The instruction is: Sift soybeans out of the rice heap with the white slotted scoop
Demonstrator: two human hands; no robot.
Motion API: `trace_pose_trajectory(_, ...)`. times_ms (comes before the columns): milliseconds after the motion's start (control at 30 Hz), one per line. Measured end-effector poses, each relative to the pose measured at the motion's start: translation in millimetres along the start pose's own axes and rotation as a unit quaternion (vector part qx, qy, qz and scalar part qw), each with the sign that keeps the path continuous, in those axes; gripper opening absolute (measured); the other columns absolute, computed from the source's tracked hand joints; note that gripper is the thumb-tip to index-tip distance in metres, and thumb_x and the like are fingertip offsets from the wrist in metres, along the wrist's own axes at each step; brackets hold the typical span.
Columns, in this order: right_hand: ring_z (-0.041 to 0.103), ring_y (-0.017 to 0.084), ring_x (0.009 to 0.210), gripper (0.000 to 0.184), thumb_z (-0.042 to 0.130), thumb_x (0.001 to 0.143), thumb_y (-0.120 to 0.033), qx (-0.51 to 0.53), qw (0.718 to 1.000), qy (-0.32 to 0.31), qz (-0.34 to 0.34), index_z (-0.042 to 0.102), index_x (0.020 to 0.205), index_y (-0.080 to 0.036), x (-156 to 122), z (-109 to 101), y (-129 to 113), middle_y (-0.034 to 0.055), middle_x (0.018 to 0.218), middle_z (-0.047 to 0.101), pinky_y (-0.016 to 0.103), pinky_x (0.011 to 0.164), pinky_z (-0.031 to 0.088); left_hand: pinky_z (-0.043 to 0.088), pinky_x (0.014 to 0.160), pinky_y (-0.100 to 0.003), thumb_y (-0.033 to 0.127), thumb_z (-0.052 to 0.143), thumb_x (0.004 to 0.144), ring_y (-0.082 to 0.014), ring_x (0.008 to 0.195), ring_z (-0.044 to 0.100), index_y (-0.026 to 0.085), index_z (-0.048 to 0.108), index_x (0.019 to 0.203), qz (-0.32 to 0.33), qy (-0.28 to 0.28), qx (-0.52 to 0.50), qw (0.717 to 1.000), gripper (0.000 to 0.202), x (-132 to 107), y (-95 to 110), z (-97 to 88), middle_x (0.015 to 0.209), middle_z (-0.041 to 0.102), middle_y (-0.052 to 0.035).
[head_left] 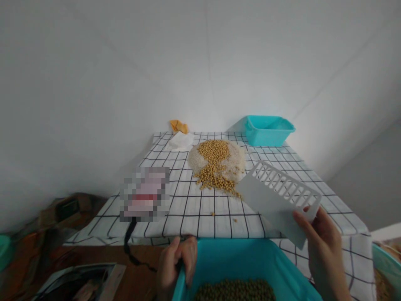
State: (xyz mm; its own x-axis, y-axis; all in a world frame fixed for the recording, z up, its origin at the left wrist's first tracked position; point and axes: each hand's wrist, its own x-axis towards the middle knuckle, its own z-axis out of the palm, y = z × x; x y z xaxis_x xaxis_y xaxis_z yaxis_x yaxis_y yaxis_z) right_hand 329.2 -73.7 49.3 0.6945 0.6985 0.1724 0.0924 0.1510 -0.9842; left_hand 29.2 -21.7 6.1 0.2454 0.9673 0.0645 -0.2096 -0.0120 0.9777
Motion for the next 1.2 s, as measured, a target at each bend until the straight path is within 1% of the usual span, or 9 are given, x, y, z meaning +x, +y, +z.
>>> trace_pose_trajectory(233, 0.07, 0.026, 0.084, 0.029, 0.082, 0.079, -0.042, 0.0, 0.999, 0.024, -0.031, 0.072, 0.098, -0.022, 7.5, -12.7, 11.5, 0.0066, 0.097, 0.077, 0.032, 0.07, 0.054, 0.043, 0.062, -0.043, 0.057, 0.032, 0.098, -0.0252, 0.049, 0.043, 0.031, 0.054, 0.033, -0.055, 0.013, -0.038, 0.998, 0.073, -7.9, 4.5, 1.1, 0.036, 0.042, -0.0055)
trace_pose_trajectory(333, 0.069, 0.026, 0.087, 0.03, 0.084, 0.076, -0.042, -0.001, 0.998, 0.056, -0.038, 0.074, 0.097, -0.022, 13.8, -24.5, 14.1, 0.0079, 0.099, 0.077, 0.033, 0.071, 0.054, 0.04, 0.062, -0.042, 0.057, 0.031, 0.099, -0.0252, 0.052, 0.044, 0.029, 0.055, 0.034, -0.029, 0.008, -0.04, 0.999, 0.075, -7.4, 5.0, 3.8, 0.036, 0.043, -0.0063)
trace_pose_trajectory(567, 0.07, 0.029, 0.084, 0.032, 0.083, 0.076, -0.042, -0.013, 0.999, 0.029, 0.008, 0.075, 0.101, -0.023, 5.7, -41.7, 12.6, 0.0087, 0.097, 0.078, 0.035, 0.068, 0.053, 0.037, 0.065, -0.043, 0.046, 0.027, 0.103, -0.0229, 0.049, 0.042, 0.026, 0.055, 0.033, 0.005, -0.001, -0.078, 0.997, 0.078, -4.0, 8.8, 3.0, 0.035, 0.044, -0.0059)
trace_pose_trajectory(733, 0.071, 0.032, 0.098, 0.035, 0.082, 0.076, -0.042, -0.015, 1.0, 0.023, 0.013, 0.076, 0.106, -0.024, 1.2, -40.3, 11.0, 0.0084, 0.108, 0.079, 0.036, 0.076, 0.054, 0.036, 0.063, -0.042, 0.057, 0.04, 0.099, -0.0209, 0.047, 0.043, 0.024, 0.067, 0.041, 0.003, -0.145, -0.093, 0.985, 0.072, 0.5, 12.1, -7.8, 0.037, 0.053, -0.0053)
trace_pose_trajectory(800, 0.071, 0.032, 0.098, 0.034, 0.083, 0.076, -0.042, -0.011, 1.0, 0.021, 0.013, 0.076, 0.104, -0.024, 1.9, -41.6, 11.6, 0.0082, 0.108, 0.079, 0.035, 0.075, 0.054, 0.036, 0.065, -0.041, 0.047, 0.034, 0.102, -0.0212, 0.048, 0.041, 0.025, 0.067, 0.04, 0.009, -0.053, -0.117, 0.992, 0.074, -0.9, 13.5, -3.8, 0.037, 0.051, -0.0052)
trace_pose_trajectory(900, 0.072, 0.032, 0.093, 0.035, 0.083, 0.075, -0.042, -0.022, 1.0, 0.005, 0.004, 0.077, 0.105, -0.024, 1.3, -45.0, 13.1, 0.0078, 0.104, 0.079, 0.036, 0.074, 0.054, 0.034, 0.063, -0.041, 0.037, 0.03, 0.104, -0.0209, 0.047, 0.036, 0.026, 0.063, 0.038, 0.011, 0.01, -0.147, 0.989, 0.075, -4.8, 16.4, 8.0, 0.035, 0.047, -0.004)
trace_pose_trajectory(1000, 0.072, 0.031, 0.09, 0.035, 0.083, 0.075, -0.041, -0.039, 0.999, -0.016, 0.009, 0.077, 0.105, -0.025, -0.5, -45.2, 12.4, 0.0062, 0.099, 0.08, 0.034, 0.072, 0.055, 0.035, 0.062, -0.04, 0.039, 0.033, 0.104, -0.0205, 0.047, 0.035, 0.026, 0.063, 0.039, 0.02, 0.01, -0.161, 0.987, 0.073, -5.5, 18.5, 12.3, 0.035, 0.045, -0.0029)
trace_pose_trajectory(1133, 0.072, 0.03, 0.1, 0.036, 0.085, 0.076, -0.04, -0.011, 0.998, -0.058, 0.031, 0.076, 0.108, -0.026, 2.5, -37.0, 6.0, 0.006, 0.108, 0.079, 0.033, 0.077, 0.056, 0.038, 0.062, -0.041, 0.051, 0.041, 0.101, -0.0215, 0.048, 0.043, 0.024, 0.067, 0.041, 0.004, -0.082, -0.121, 0.989, 0.071, -0.7, 16.7, 4.1, 0.037, 0.053, -0.0057)
trace_pose_trajectory(1200, 0.072, 0.031, 0.104, 0.038, 0.085, 0.076, -0.039, -0.002, 0.996, -0.087, 0.032, 0.075, 0.111, -0.027, 6.7, -32.5, 1.5, 0.0068, 0.113, 0.079, 0.035, 0.079, 0.057, 0.037, 0.061, -0.041, 0.052, 0.04, 0.101, -0.0207, 0.048, 0.041, 0.024, 0.064, 0.041, 0.01, -0.057, -0.121, 0.991, 0.071, 1.4, 14.4, 1.1, 0.037, 0.051, -0.0052)
